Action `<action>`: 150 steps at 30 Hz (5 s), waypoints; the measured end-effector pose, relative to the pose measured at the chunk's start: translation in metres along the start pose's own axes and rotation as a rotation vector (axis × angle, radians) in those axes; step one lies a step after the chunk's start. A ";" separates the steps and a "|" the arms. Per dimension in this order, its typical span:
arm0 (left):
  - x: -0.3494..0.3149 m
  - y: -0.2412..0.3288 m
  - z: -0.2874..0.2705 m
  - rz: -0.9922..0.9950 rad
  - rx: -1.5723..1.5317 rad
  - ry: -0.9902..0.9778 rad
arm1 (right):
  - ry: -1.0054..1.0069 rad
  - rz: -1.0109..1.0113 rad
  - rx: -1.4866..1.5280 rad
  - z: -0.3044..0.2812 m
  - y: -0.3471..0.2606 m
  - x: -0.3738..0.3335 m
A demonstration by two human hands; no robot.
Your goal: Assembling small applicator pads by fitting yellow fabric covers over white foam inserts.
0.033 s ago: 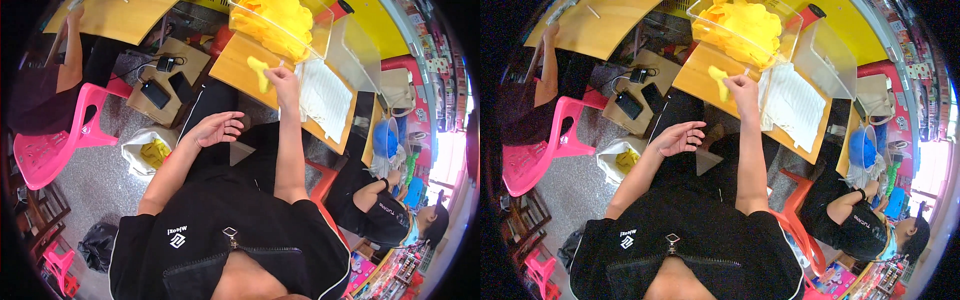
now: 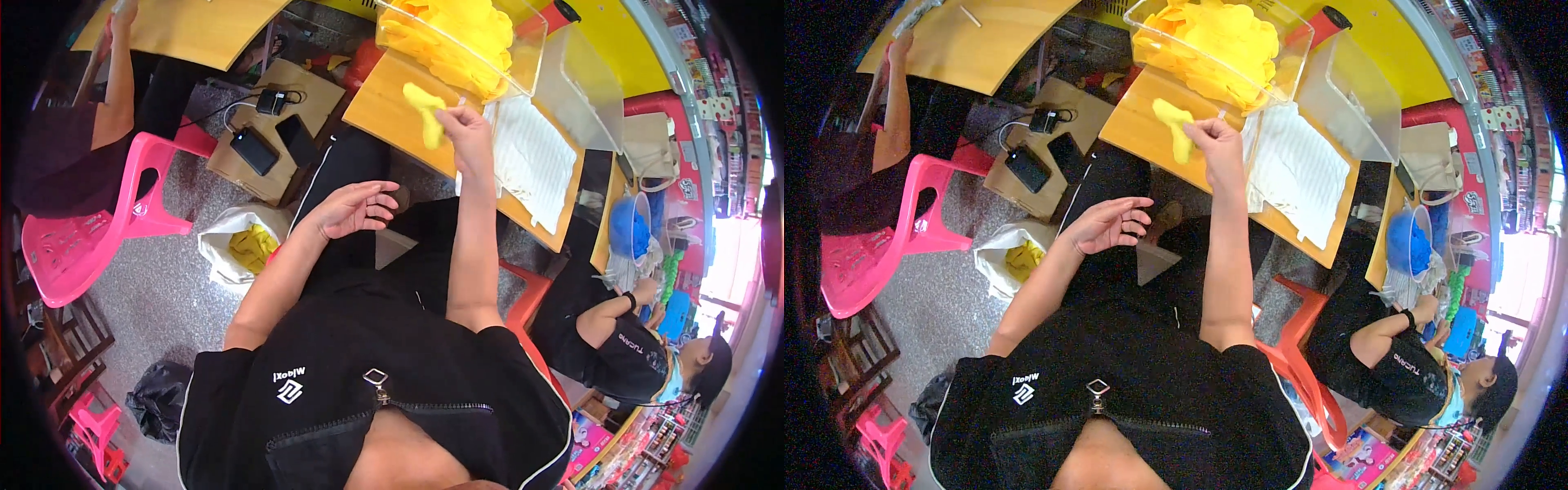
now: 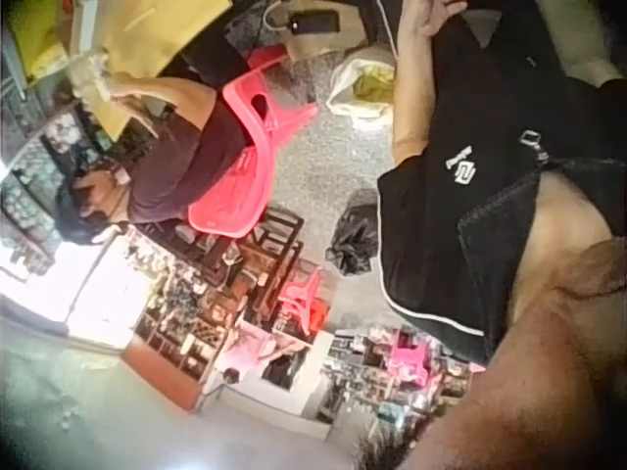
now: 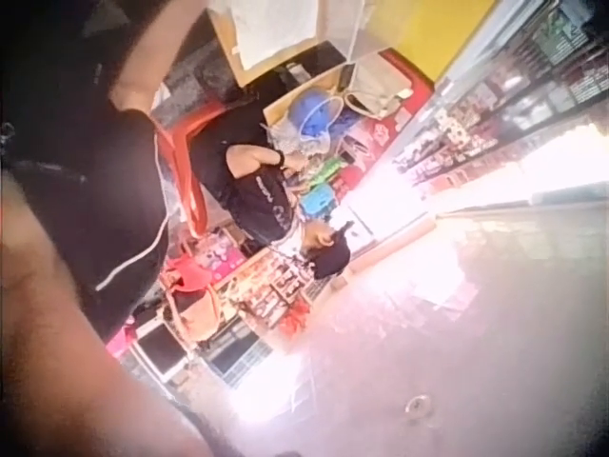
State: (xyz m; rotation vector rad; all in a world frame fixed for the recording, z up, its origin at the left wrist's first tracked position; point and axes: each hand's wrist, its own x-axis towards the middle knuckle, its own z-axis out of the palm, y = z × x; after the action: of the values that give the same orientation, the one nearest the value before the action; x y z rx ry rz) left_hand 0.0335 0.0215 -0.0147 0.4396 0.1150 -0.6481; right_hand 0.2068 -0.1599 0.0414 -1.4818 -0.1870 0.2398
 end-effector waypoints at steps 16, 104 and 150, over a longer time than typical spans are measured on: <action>0.017 0.037 0.066 1.148 1.265 0.575 | -0.139 0.163 0.089 0.047 -0.037 -0.065; -0.261 -0.137 -0.272 -0.793 1.792 0.309 | 0.065 -0.337 -0.909 -0.037 -0.136 0.194; 0.001 0.006 0.000 0.505 0.602 0.944 | -0.057 0.031 -1.515 -0.410 -0.112 0.203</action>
State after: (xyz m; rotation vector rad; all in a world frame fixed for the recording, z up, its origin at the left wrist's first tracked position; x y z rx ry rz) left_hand 0.0376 0.0253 -0.0132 1.2897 0.6889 0.0869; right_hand 0.5180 -0.5057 0.1145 -2.9807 -0.4397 0.1459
